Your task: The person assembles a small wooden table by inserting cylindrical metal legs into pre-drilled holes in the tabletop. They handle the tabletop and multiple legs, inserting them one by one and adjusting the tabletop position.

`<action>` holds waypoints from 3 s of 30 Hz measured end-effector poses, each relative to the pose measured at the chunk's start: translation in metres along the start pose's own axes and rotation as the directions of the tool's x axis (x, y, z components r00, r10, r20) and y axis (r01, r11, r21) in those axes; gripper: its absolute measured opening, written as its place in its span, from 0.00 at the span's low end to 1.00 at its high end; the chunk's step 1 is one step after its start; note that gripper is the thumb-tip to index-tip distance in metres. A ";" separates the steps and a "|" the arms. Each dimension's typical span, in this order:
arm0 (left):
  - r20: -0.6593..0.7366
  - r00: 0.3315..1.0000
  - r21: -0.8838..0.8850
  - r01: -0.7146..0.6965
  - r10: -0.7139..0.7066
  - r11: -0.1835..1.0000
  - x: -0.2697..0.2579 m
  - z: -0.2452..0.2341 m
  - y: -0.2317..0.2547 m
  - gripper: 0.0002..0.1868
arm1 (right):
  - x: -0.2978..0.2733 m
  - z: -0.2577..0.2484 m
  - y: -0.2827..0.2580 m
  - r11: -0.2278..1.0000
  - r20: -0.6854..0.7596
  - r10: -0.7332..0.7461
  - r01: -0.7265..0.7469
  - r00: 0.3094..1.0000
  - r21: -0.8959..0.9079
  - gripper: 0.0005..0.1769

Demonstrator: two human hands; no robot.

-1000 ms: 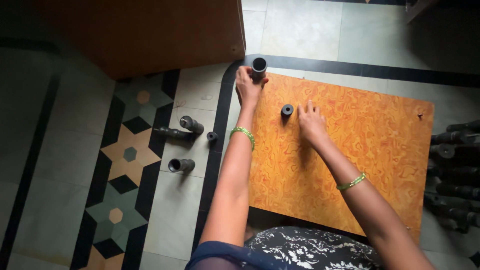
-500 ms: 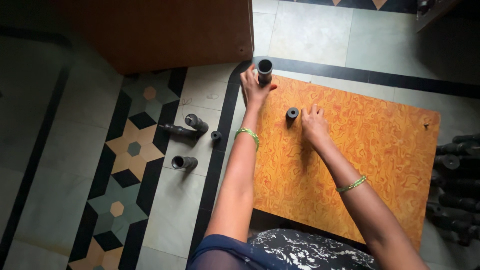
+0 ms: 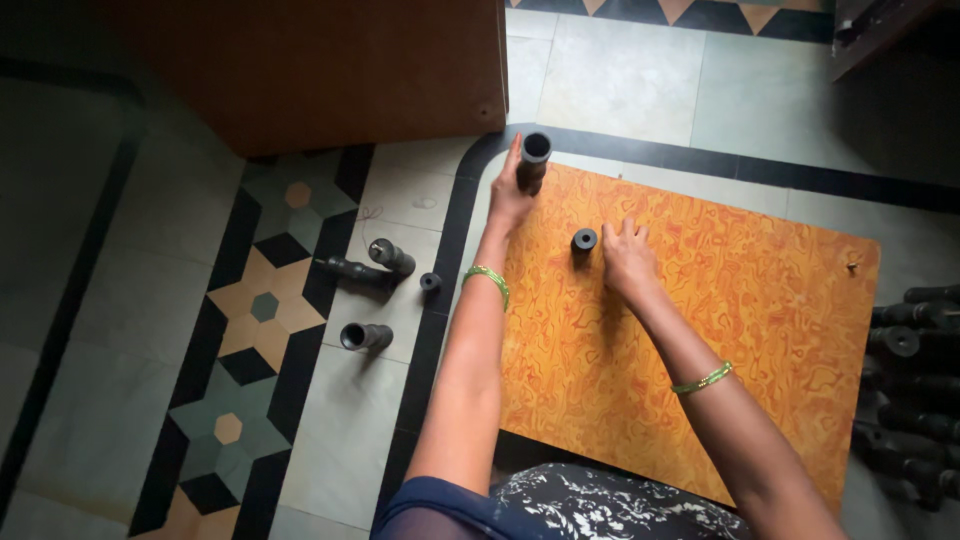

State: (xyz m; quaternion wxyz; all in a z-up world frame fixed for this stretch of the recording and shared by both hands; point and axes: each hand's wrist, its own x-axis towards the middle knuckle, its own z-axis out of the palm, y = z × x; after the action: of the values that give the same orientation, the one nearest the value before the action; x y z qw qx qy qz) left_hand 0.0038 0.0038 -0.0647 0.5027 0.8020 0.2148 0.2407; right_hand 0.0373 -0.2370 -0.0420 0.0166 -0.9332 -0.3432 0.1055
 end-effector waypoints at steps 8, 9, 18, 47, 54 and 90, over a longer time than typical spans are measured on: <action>-0.149 0.982 0.142 -0.094 0.115 0.985 0.003 0.001 -0.003 0.62 | 0.001 -0.008 -0.005 0.999 0.031 0.015 -0.017 0.999 0.049 0.31; -0.102 0.994 0.092 -0.027 0.037 0.995 0.004 0.004 -0.005 0.59 | 0.001 -0.009 -0.005 0.999 0.022 0.013 -0.013 1.000 0.041 0.31; -0.148 0.989 0.205 0.007 0.024 0.979 0.010 0.021 -0.032 0.59 | 0.004 -0.007 -0.005 1.000 0.010 0.000 0.000 1.000 0.020 0.31; -0.128 0.977 0.313 0.200 -0.168 0.928 -0.002 0.016 -0.026 0.42 | 0.004 -0.010 -0.007 0.999 0.006 0.015 -0.016 1.000 0.031 0.31; -0.073 0.997 0.183 -0.006 0.020 0.983 -0.002 0.013 -0.028 0.41 | 0.006 -0.006 -0.007 0.999 0.021 0.034 -0.034 0.999 0.018 0.32; 0.038 0.999 0.209 -0.016 0.008 0.978 0.007 0.016 -0.011 0.29 | 0.011 0.009 -0.004 0.999 -0.045 0.053 -0.053 0.998 0.009 0.32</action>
State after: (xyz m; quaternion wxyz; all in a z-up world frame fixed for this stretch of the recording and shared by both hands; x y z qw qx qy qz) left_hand 0.0177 0.0012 -0.0796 0.4179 0.8561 0.2246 0.2050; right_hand 0.0408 -0.2272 -0.0528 0.0250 -0.9440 -0.3176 0.0861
